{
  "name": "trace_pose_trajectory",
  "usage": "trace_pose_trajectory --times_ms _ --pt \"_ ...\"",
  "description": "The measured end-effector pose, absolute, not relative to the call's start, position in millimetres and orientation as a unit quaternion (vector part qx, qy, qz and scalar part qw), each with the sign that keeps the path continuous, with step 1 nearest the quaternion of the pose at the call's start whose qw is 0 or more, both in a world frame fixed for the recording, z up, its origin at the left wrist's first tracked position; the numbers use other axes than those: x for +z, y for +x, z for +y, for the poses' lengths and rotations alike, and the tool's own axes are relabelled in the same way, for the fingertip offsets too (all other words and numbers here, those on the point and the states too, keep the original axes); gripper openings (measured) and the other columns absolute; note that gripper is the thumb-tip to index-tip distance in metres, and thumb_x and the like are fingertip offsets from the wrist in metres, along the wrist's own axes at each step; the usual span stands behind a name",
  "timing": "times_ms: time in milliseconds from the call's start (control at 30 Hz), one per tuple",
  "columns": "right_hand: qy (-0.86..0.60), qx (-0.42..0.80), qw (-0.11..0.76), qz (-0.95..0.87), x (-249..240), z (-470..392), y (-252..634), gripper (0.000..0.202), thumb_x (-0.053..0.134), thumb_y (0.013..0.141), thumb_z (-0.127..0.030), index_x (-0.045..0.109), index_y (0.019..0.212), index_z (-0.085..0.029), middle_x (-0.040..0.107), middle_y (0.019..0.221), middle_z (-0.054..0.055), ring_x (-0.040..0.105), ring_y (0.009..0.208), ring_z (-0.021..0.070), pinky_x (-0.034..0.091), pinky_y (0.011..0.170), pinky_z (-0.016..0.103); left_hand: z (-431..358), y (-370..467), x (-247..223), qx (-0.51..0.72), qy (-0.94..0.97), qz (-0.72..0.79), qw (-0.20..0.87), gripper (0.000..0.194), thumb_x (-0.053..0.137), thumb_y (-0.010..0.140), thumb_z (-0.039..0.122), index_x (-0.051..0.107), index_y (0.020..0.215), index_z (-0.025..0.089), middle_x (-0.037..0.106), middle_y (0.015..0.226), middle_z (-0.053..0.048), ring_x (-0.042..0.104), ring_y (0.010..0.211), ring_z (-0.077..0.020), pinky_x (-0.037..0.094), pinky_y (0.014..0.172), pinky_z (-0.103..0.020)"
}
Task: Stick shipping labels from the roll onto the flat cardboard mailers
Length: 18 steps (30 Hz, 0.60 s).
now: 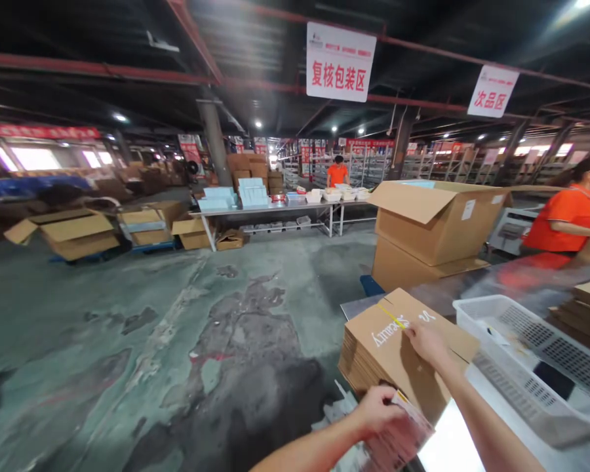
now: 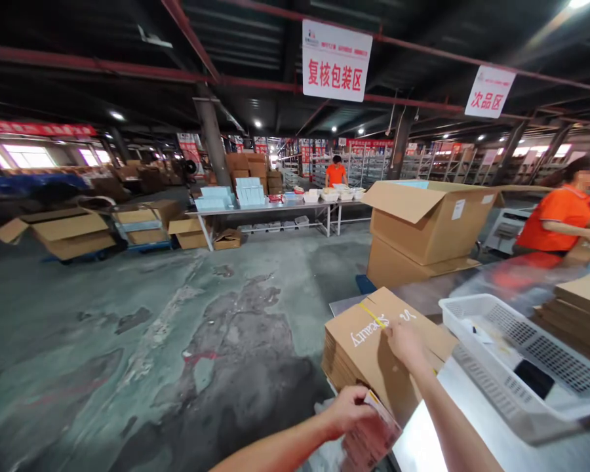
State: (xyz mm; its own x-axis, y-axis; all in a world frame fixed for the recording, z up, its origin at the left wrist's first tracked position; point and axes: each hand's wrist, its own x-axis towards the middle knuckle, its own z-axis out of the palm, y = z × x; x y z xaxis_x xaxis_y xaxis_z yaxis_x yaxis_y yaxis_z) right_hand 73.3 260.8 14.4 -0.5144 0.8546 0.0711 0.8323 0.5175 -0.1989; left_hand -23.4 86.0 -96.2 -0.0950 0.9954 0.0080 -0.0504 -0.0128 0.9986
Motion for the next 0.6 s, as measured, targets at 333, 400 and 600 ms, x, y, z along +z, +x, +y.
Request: trace_pose_trajectory --times_ms 333,400,600 --pt "-0.380 0.189 0.192 -0.885 -22 244 178 0.027 0.039 0.086 -0.033 0.046 0.062 -0.022 0.059 0.064 0.003 0.054 0.062 0.0172 0.041 0.062 0.028 46 30 -82 0.401 0.543 0.489 0.552 0.027 0.067 0.070 0.026 0.078 0.092 0.016 0.076 0.092 -0.003 0.064 0.087 -0.0203 0.048 0.087 -0.031" --pt "-0.380 0.222 0.205 -0.874 -19 231 196 0.026 0.043 0.084 -0.032 0.049 0.061 -0.021 0.060 0.064 0.004 0.054 0.062 0.0177 0.042 0.063 0.029 39 40 -80 0.390 0.550 0.485 0.557 0.025 0.065 0.070 0.025 0.079 0.089 0.016 0.076 0.091 -0.004 0.065 0.086 -0.0211 0.049 0.085 -0.031" --pt "-0.543 0.225 0.479 -0.653 -41 219 278 0.036 0.037 0.091 -0.042 0.062 0.104 -0.018 0.064 0.109 0.011 0.056 0.103 0.0229 0.044 0.089 0.035 12 53 -62 0.358 0.531 0.531 0.555 0.021 0.064 0.072 0.030 0.076 0.079 0.014 0.075 0.081 -0.008 0.064 0.078 -0.0215 0.049 0.079 -0.032"
